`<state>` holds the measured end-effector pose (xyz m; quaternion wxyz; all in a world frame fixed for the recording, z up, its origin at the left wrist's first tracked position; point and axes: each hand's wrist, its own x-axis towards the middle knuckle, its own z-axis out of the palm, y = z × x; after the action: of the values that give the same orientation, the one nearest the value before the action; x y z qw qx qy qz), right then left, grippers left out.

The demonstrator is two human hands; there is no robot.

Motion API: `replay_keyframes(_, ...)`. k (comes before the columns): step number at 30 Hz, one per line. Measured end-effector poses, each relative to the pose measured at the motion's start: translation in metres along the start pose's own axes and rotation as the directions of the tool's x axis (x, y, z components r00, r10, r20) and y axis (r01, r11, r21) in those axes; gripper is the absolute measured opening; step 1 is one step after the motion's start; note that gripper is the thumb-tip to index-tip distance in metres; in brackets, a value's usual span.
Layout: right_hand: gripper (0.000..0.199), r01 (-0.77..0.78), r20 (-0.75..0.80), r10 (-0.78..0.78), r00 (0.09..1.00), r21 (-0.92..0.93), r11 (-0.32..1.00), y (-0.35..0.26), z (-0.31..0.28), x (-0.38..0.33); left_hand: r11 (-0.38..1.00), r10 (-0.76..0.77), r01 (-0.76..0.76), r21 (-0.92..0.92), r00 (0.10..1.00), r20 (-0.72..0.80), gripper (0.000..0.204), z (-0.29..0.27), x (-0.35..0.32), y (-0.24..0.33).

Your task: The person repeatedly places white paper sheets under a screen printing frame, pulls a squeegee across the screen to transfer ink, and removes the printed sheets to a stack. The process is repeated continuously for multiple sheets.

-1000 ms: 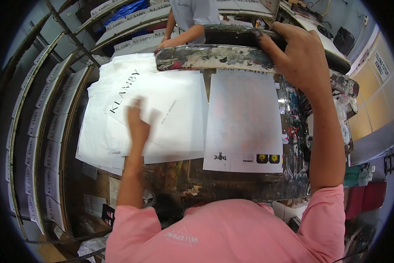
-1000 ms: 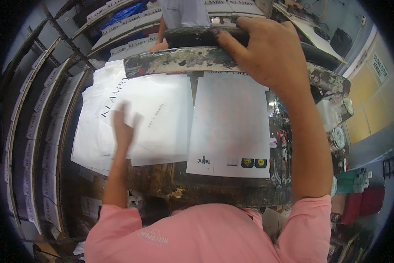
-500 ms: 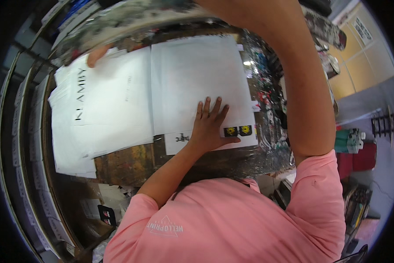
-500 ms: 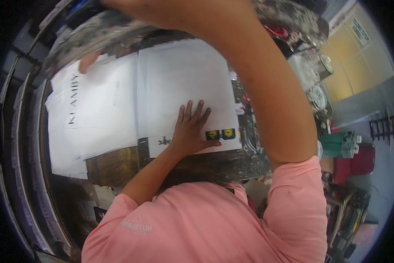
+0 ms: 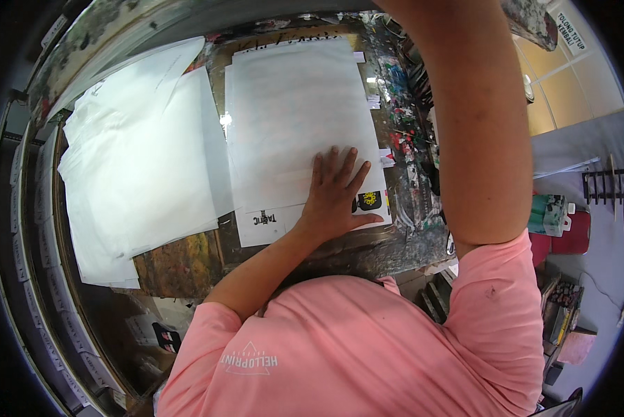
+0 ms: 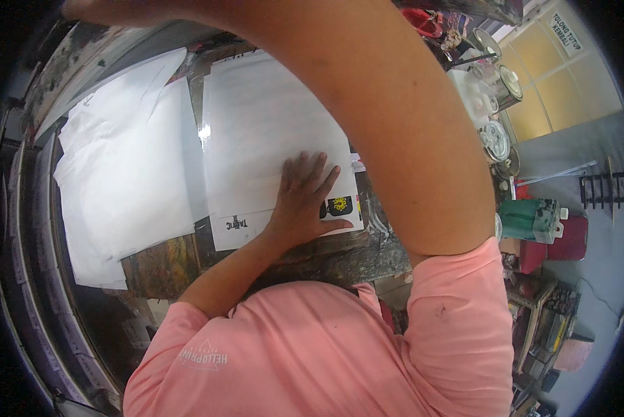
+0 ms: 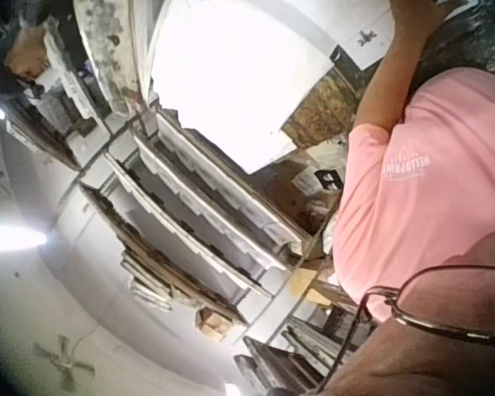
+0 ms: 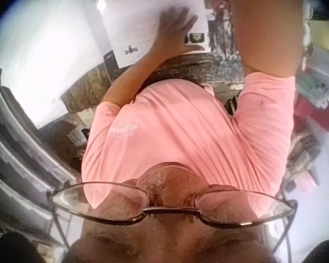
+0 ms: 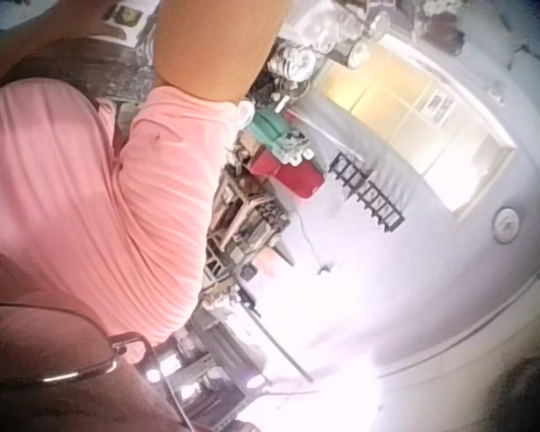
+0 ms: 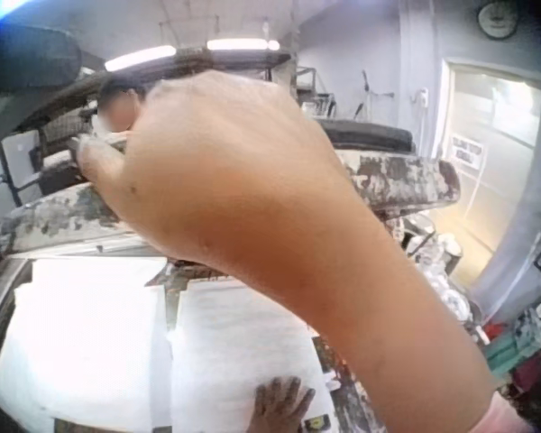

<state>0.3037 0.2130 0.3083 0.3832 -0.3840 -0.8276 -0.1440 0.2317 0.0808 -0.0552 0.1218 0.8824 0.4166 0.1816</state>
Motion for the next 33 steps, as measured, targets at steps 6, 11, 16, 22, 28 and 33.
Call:
replay_keyframes(6, 0.050, -0.054, 0.030, 0.064, 0.998, -0.272, 0.961, -0.014, -0.002, -0.004, 1.000, 0.002, 0.000, 0.016, 0.996, -0.092, 0.116, -0.012, 0.000, -0.002)
replay_keyframes(11, 0.052, 0.018, -0.014, -0.020, 1.000, -0.136, 0.991, -0.025, -0.008, -0.025, 0.718, -0.637, 0.388, -0.577, 0.701, -0.322, 0.080, -0.161, -0.022, -0.041)
replay_keyframes(16, 0.050, 0.093, 0.516, -0.053, 0.855, -0.052, 0.994, -0.035, 0.006, -0.118, 0.335, -0.738, -0.038, -0.942, 0.610, -0.287, 0.105, -0.233, -0.110, -0.079)
replay_keyframes(22, 0.039, -0.171, 0.736, -0.033, 0.676, 0.200, 0.965, -0.031, 0.053, -0.222, 0.675, -0.706, 0.424, -0.603, 0.607, -0.364, 0.105, -0.131, -0.185, -0.082)
replay_keyframes(28, 0.036, -0.120, 0.525, 0.080, 0.847, 0.042, 0.992, 0.065, 0.173, -0.184, 0.792, -0.605, 0.581, -0.188, 0.705, -0.370, 0.126, -0.102, -0.204, -0.099)
replay_keyframes(33, 0.036, -0.047, 0.513, 0.064, 0.856, -0.046, 0.998, 0.163, 0.279, -0.125, 0.824, -0.547, 0.552, -0.124, 0.720, -0.427, 0.132, -0.097, -0.207, -0.103)
